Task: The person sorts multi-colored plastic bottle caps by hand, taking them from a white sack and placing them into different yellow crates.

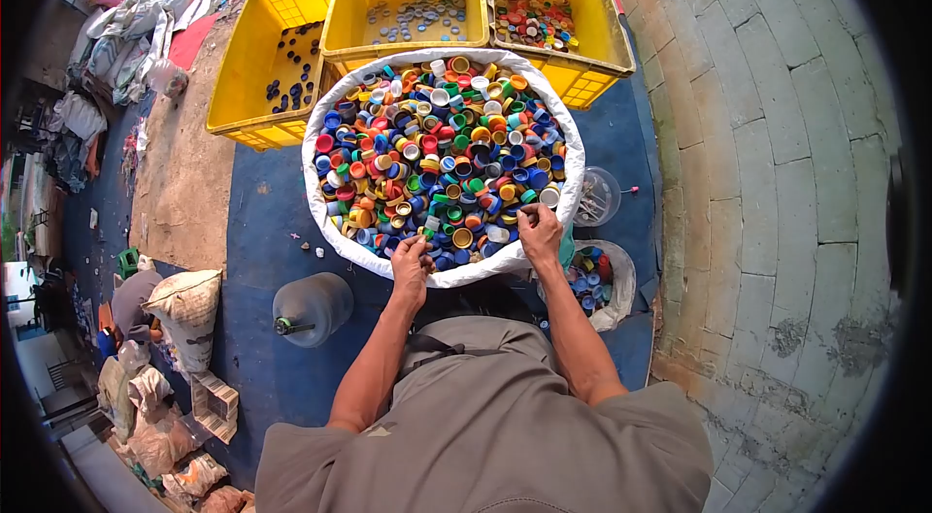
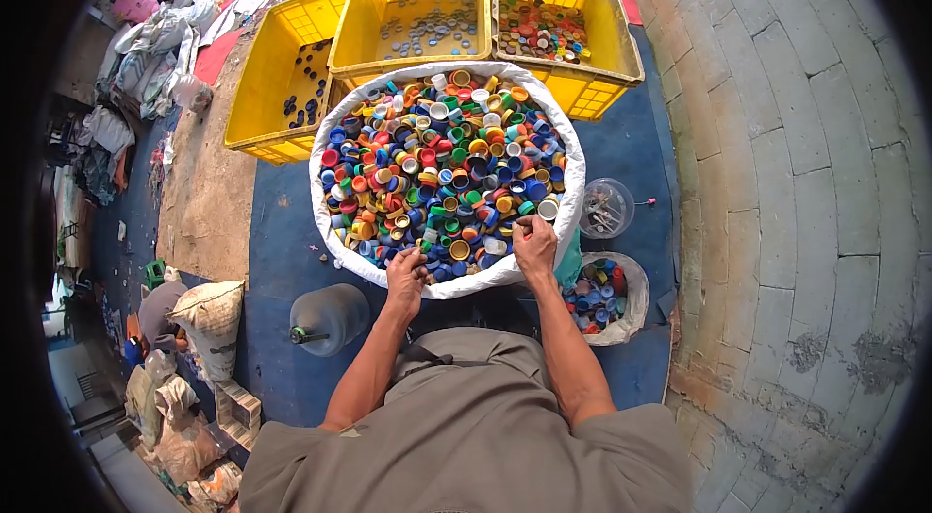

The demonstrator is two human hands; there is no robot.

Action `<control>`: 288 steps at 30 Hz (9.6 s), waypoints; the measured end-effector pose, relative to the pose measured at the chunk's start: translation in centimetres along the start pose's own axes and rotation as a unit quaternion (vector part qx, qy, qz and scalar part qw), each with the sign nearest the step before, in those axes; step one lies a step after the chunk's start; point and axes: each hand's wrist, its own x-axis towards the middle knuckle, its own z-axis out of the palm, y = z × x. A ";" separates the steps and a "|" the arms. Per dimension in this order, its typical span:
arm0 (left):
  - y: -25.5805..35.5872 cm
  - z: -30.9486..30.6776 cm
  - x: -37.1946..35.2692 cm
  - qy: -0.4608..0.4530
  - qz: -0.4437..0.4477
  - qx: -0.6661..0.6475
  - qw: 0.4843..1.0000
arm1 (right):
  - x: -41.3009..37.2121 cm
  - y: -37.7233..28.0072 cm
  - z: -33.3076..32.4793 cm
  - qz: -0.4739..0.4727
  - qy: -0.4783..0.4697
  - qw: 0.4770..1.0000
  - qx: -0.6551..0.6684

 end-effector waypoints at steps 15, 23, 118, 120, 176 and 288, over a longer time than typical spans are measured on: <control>0.1 0.3 -0.6 -0.025 -0.004 0.082 0.996 | 5.3 -1.9 1.4 -0.051 0.028 0.991 -0.119; -0.4 1.2 -0.7 -0.039 -0.008 0.114 0.993 | 5.9 -2.5 1.2 -0.007 -0.007 0.992 -0.122; 0.8 20.4 9.6 -0.089 0.356 0.495 0.787 | -0.9 0.9 -6.6 0.281 -0.132 0.690 0.654; 1.2 18.7 8.8 -0.156 0.102 0.221 0.957 | -0.5 0.0 -6.1 0.285 -0.154 0.673 0.665; 8.8 -8.2 5.4 0.130 0.379 0.547 0.735 | -8.5 -11.4 8.4 0.145 -0.269 0.883 0.355; 6.9 -4.4 5.7 0.057 0.364 0.542 0.755 | -0.5 -10.0 6.7 0.286 -0.270 0.636 0.665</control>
